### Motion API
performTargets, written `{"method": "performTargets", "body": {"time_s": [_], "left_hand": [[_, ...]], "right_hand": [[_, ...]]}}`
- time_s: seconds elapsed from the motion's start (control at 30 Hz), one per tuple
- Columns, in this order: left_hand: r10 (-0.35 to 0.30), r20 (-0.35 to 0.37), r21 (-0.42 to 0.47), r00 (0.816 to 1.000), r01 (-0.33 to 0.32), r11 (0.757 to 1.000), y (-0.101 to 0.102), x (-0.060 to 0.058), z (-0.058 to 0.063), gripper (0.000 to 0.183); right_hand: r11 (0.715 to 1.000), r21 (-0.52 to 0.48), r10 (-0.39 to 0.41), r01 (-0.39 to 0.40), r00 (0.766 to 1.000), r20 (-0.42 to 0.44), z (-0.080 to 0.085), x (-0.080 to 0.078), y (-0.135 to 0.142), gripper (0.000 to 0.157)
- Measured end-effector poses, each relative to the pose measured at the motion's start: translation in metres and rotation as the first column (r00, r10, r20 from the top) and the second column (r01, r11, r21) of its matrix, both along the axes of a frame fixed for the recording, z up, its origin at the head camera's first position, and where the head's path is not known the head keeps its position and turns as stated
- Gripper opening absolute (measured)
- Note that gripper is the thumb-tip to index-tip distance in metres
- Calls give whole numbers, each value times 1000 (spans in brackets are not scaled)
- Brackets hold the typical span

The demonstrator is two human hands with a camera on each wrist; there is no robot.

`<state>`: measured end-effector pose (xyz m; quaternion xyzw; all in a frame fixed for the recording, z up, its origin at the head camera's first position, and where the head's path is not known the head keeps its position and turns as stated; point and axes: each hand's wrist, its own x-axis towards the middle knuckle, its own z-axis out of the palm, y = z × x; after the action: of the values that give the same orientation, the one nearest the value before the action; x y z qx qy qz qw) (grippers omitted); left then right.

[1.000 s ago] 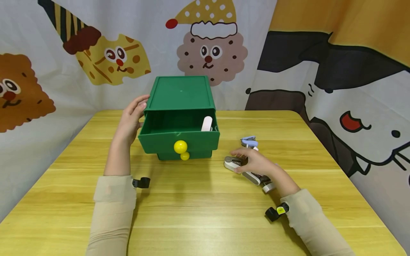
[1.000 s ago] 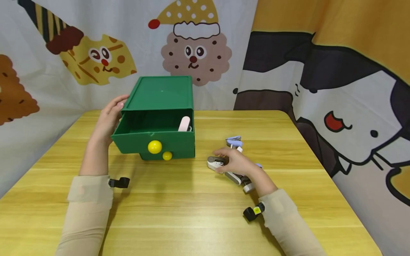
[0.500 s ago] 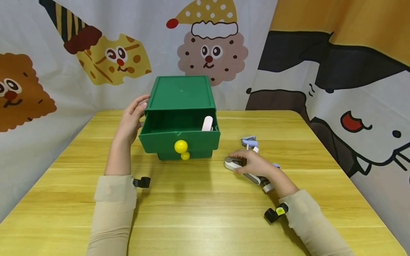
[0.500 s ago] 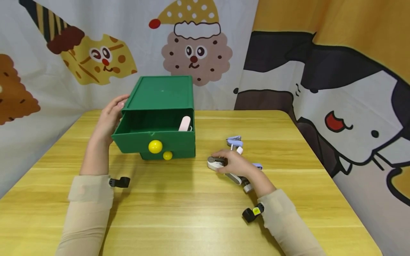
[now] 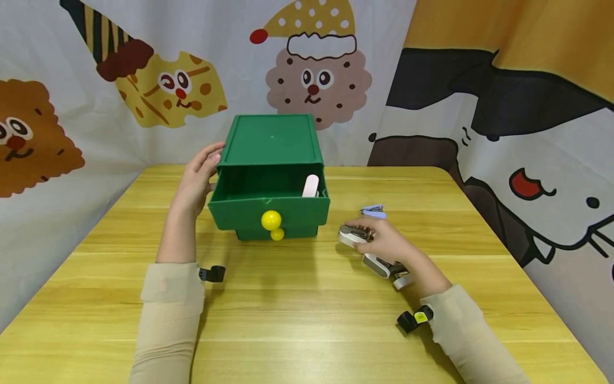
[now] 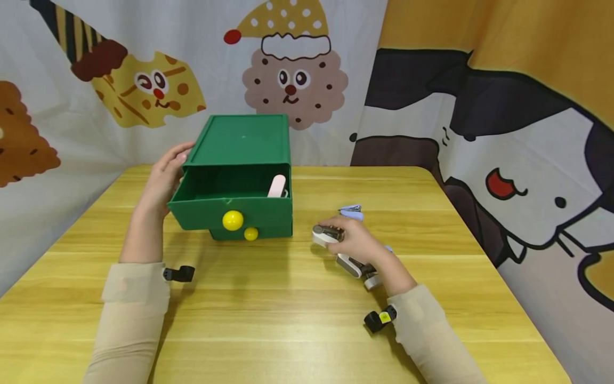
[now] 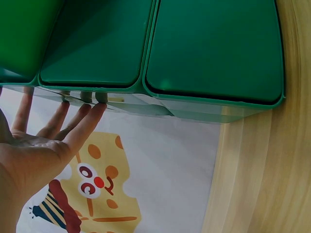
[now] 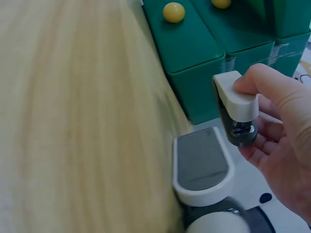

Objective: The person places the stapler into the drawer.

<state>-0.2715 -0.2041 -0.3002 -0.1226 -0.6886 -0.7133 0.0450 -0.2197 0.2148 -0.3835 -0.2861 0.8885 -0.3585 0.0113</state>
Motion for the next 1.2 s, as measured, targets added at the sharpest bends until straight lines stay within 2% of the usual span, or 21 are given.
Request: {"method": "performTargets", "body": {"time_s": [0.5,0.7,0.9,1.2], "left_hand": [[-1,6,9,1000,1,1000,0,1,1,48],[0,4,-1,1000,0,1000,0,1,1,49],[-1,2,3,1000,1,1000,0,2,1,48],[-7,-6,11,1000,7,1000,0,1,0,49]], "right_hand": [[985,-171,-50,33,994,-99,37,12,-1,47],[981,-179,-99,75,987,-128,55,20,-3,48],[979,-178,-130,94,972,-198,71,27,-5,48],[961,-268,-131,67,964,-230,92,35,-10,48]]}}
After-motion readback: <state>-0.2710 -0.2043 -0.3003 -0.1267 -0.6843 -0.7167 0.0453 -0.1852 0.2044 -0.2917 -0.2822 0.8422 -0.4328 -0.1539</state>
